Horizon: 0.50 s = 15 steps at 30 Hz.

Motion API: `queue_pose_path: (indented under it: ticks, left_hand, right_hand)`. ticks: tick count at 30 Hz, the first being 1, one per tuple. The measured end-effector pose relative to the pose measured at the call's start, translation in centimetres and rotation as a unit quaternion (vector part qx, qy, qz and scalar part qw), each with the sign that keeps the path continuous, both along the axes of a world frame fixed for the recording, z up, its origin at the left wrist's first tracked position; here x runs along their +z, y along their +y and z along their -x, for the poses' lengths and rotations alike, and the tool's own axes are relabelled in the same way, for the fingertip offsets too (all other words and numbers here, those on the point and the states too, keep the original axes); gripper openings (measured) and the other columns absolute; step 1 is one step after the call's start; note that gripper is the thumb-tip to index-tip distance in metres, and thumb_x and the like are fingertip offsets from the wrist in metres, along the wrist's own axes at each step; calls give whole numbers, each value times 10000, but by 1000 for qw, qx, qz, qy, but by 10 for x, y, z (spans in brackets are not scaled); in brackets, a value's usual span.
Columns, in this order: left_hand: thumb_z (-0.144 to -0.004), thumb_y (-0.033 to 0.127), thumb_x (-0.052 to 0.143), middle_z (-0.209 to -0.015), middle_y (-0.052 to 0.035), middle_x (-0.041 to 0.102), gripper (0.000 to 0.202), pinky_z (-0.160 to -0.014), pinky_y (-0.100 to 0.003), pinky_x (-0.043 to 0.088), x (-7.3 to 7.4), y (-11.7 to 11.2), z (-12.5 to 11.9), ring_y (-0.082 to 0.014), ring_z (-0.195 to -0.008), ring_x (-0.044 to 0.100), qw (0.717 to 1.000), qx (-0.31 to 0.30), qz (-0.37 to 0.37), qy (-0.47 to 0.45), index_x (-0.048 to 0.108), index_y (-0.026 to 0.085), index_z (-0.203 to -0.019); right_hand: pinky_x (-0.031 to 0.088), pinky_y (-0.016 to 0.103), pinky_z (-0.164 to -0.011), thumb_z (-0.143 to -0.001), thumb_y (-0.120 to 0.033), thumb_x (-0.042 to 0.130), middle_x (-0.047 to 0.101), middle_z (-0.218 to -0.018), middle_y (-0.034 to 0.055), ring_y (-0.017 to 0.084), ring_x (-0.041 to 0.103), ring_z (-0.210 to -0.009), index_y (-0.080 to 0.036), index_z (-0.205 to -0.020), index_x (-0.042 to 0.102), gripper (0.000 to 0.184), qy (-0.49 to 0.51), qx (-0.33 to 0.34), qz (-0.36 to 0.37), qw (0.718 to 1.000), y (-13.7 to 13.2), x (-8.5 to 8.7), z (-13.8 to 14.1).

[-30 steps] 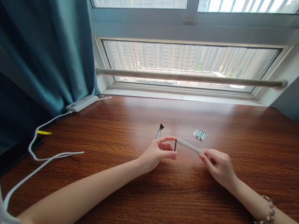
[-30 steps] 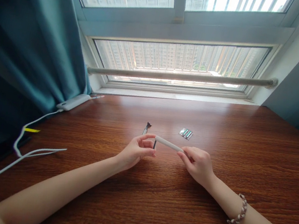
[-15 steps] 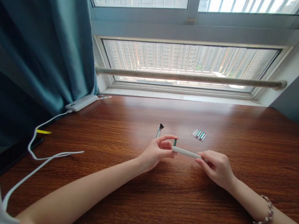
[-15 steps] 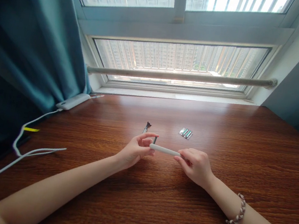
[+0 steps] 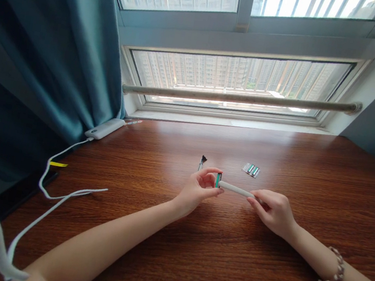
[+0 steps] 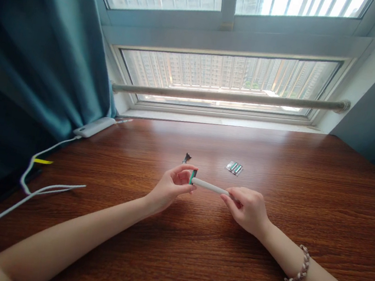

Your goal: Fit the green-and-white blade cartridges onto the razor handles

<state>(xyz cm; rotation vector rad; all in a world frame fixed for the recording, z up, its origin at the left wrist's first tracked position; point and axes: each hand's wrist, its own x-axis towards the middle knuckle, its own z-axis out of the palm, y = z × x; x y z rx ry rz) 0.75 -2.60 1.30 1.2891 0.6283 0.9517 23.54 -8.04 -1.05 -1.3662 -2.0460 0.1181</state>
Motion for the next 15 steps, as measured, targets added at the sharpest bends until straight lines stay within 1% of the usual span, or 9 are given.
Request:
queue_pose_path:
  ticks: [3,7,11,15]
  left_hand:
    - [-643,190,679,-698,17,469,408,-597,-224,447,-1,2,1,-89,-670,470,1000,9,-9,-9,519,181,-1018]
    - [-644,201,678,-710,16,465,416,-608,-229,451,-3,2,1,-90,-674,472,1000,4,-15,3,506,180,-1021]
    - [-628,209,687,-694,24,453,425,-613,-212,435,-2,1,1,-80,-659,464,1000,5,-19,14,508,182,-1013]
    - [-625,219,688,-695,24,450,431,-613,-206,433,0,0,1,-77,-652,460,1000,14,-22,5,506,182,-1014]
  right_hand:
    - [272,232,-521,-833,-352,489,480,-531,-9,102,412,-488,-163,-759,618,241,2,-9,4,1000,0,0,0]
    - [273,229,-518,-831,-349,491,477,-526,-13,96,410,-481,-161,-765,624,239,4,-8,0,1000,0,0,0]
    - [274,229,-512,-828,-358,490,477,-517,-13,96,413,-474,-161,-762,628,249,1,-12,-5,1000,0,0,1]
    - [280,232,-510,-828,-359,489,475,-508,-11,101,414,-472,-167,-764,631,248,-1,-9,2,1000,0,-1,0]
